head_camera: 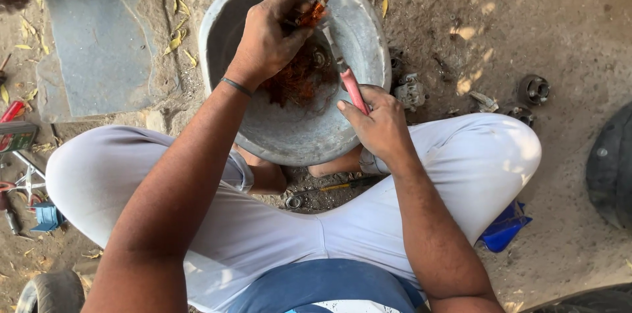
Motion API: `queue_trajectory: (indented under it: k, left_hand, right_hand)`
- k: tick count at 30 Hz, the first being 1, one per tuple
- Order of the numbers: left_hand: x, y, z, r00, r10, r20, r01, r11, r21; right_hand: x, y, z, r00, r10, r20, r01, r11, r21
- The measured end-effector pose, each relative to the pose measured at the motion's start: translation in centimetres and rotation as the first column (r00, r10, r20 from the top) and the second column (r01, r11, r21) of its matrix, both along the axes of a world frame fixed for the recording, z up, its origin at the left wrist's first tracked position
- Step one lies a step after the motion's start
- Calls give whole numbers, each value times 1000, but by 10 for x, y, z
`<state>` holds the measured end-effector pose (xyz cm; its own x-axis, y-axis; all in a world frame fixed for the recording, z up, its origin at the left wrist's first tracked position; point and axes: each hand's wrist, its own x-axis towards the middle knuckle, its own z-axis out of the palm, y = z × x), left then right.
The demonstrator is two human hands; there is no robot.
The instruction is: The person sits cross-legged on the ground and uses pliers to cut a bundle of orange wire into shorter pieces. The cut pieces are placed into a metal bowl. The task continues with repeated cutting and placement of wire segments.
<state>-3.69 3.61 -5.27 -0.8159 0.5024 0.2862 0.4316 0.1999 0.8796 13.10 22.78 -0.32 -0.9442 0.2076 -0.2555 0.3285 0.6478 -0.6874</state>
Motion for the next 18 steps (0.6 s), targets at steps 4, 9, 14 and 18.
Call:
queue_trajectory:
  k: [4, 9, 14, 18]
  left_hand:
    - [4, 7, 13, 998, -47, -32, 46, 999, -27]
    - [4, 5, 8, 991, -83, -104, 75, 994, -79]
    - [4, 5, -7, 987, -114, 109, 103, 989, 103]
    - [11, 16, -5, 979, 177, 100, -152, 964, -216]
  right_hand:
    - [-5, -3, 1, 988, -78, 133, 89, 993, -79]
    - [-5, -5, -1, 986, -16, 167, 15, 1000, 5]
    - [1, -12, -11, 994, 47, 94, -51, 997, 50]
    - [-7, -31, -8, 970, 219, -102, -193, 956, 223]
